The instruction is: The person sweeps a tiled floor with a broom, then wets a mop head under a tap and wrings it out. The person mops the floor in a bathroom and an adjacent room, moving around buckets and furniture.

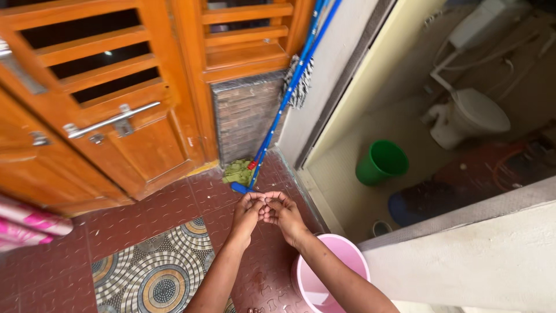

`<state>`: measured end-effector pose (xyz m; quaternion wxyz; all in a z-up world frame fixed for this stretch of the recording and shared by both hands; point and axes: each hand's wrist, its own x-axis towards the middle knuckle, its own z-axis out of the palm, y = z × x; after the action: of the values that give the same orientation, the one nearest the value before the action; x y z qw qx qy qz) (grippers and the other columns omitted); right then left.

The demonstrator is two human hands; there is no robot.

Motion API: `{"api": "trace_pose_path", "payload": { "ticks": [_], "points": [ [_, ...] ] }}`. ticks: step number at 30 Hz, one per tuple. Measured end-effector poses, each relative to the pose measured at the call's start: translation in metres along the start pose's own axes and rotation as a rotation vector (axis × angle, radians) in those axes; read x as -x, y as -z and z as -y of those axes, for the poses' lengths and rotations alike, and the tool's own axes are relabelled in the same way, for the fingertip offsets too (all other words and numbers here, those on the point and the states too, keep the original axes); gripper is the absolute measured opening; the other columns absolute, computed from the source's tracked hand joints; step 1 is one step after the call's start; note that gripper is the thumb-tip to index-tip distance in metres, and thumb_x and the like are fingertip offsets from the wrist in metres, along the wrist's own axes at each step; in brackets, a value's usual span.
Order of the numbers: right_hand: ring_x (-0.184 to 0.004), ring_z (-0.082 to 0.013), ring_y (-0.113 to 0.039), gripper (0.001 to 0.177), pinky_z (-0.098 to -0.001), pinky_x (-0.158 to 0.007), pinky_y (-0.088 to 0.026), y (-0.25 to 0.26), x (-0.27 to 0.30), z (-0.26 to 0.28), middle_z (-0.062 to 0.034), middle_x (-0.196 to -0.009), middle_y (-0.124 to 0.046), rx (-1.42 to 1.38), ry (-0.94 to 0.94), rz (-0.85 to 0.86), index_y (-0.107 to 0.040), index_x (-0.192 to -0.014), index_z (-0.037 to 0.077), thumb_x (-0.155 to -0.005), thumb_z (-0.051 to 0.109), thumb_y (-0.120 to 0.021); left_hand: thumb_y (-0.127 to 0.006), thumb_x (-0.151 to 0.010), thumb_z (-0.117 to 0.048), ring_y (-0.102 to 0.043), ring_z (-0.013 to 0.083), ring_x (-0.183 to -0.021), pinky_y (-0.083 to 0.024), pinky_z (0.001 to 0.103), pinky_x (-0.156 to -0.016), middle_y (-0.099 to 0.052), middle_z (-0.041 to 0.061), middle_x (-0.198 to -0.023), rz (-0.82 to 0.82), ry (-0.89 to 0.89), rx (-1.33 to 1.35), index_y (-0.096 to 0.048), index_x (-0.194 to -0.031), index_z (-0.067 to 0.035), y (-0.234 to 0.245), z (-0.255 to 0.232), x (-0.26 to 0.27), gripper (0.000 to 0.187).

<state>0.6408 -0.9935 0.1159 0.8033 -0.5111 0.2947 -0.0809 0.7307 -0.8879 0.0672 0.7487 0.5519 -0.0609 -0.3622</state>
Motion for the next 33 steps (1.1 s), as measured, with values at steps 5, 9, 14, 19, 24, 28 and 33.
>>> {"api": "trace_pose_path", "payload": {
  "ticks": [5, 9, 14, 19, 24, 28, 33],
  "points": [
    [-0.075, -0.0160, -0.071, 0.017, -0.0291, -0.071, -0.057, -0.003, -0.048, 0.005, -0.0066, -0.084, -0.073, 0.007, -0.005, -0.048, -0.064, -0.113, 0.008, -0.101, 0.014, -0.055, -0.060, -0.099, -0.011, -0.061, 0.0071, -0.075, -0.053, 0.026, -0.067, -0.068, 0.002, -0.087, 0.046, 0.065, -0.046, -0.067, -0.107, -0.006, 0.009, -0.017, -0.050, 0.012],
    [-0.076, -0.0111, -0.067, 0.018, -0.0285, -0.074, -0.058, -0.012, -0.104, 0.017, -0.0014, -0.087, -0.072, 0.056, 0.056, -0.091, -0.066, -0.115, 0.008, -0.102, 0.014, -0.056, -0.061, -0.098, -0.015, -0.059, 0.0054, -0.074, -0.052, 0.024, -0.068, -0.070, -0.002, -0.091, 0.082, 0.094, -0.086, -0.067, -0.108, -0.009, 0.032, -0.052, -0.103, 0.013],
    [-0.076, -0.0108, -0.065, 0.017, -0.0290, -0.073, -0.056, -0.019, -0.163, 0.046, -0.0008, -0.087, -0.067, 0.040, 0.057, -0.182, -0.066, -0.115, 0.009, -0.100, 0.010, -0.057, -0.063, -0.100, -0.017, -0.056, 0.0059, -0.071, -0.050, 0.024, -0.067, -0.069, 0.000, -0.092, 0.109, 0.068, -0.091, -0.068, -0.107, -0.009, 0.054, -0.095, -0.182, 0.012],
    [-0.077, -0.0110, -0.064, 0.015, -0.0301, -0.075, -0.058, 0.003, -0.209, 0.086, -0.0015, -0.087, -0.066, -0.044, 0.139, -0.228, -0.066, -0.112, 0.009, -0.101, 0.011, -0.056, -0.063, -0.099, -0.016, -0.056, 0.0058, -0.069, -0.049, 0.023, -0.064, -0.068, 0.001, -0.091, 0.193, 0.099, -0.115, -0.067, -0.107, -0.010, 0.035, -0.116, -0.248, 0.011],
    [-0.078, -0.0128, -0.064, 0.016, -0.0308, -0.077, -0.057, 0.052, -0.275, 0.126, -0.0020, -0.088, -0.065, -0.004, 0.165, -0.347, -0.065, -0.113, 0.009, -0.099, 0.008, -0.057, -0.063, -0.099, -0.012, -0.057, 0.0057, -0.069, -0.049, 0.022, -0.062, -0.069, 0.002, -0.091, 0.267, 0.091, -0.100, -0.067, -0.106, -0.007, 0.003, -0.116, -0.327, 0.010],
    [-0.079, -0.0146, -0.065, 0.020, -0.0313, -0.075, -0.058, 0.105, -0.340, 0.155, -0.0040, -0.091, -0.065, 0.043, 0.145, -0.412, -0.065, -0.117, 0.008, -0.099, 0.009, -0.056, -0.063, -0.098, -0.010, -0.054, 0.0067, -0.065, -0.045, 0.023, -0.057, -0.067, 0.002, -0.087, 0.306, 0.065, -0.097, -0.068, -0.106, -0.006, -0.030, -0.107, -0.405, 0.010],
    [-0.080, -0.0164, -0.065, 0.031, -0.0321, -0.073, -0.058, 0.168, -0.438, 0.180, -0.0069, -0.099, -0.065, 0.117, 0.181, -0.454, -0.062, -0.128, 0.006, -0.097, 0.011, -0.060, -0.063, -0.096, -0.010, -0.058, 0.0079, -0.068, -0.049, 0.024, -0.060, -0.069, 0.002, -0.085, 0.280, 0.003, -0.304, -0.068, -0.104, -0.007, -0.080, -0.108, -0.494, 0.010]
  ]
}}
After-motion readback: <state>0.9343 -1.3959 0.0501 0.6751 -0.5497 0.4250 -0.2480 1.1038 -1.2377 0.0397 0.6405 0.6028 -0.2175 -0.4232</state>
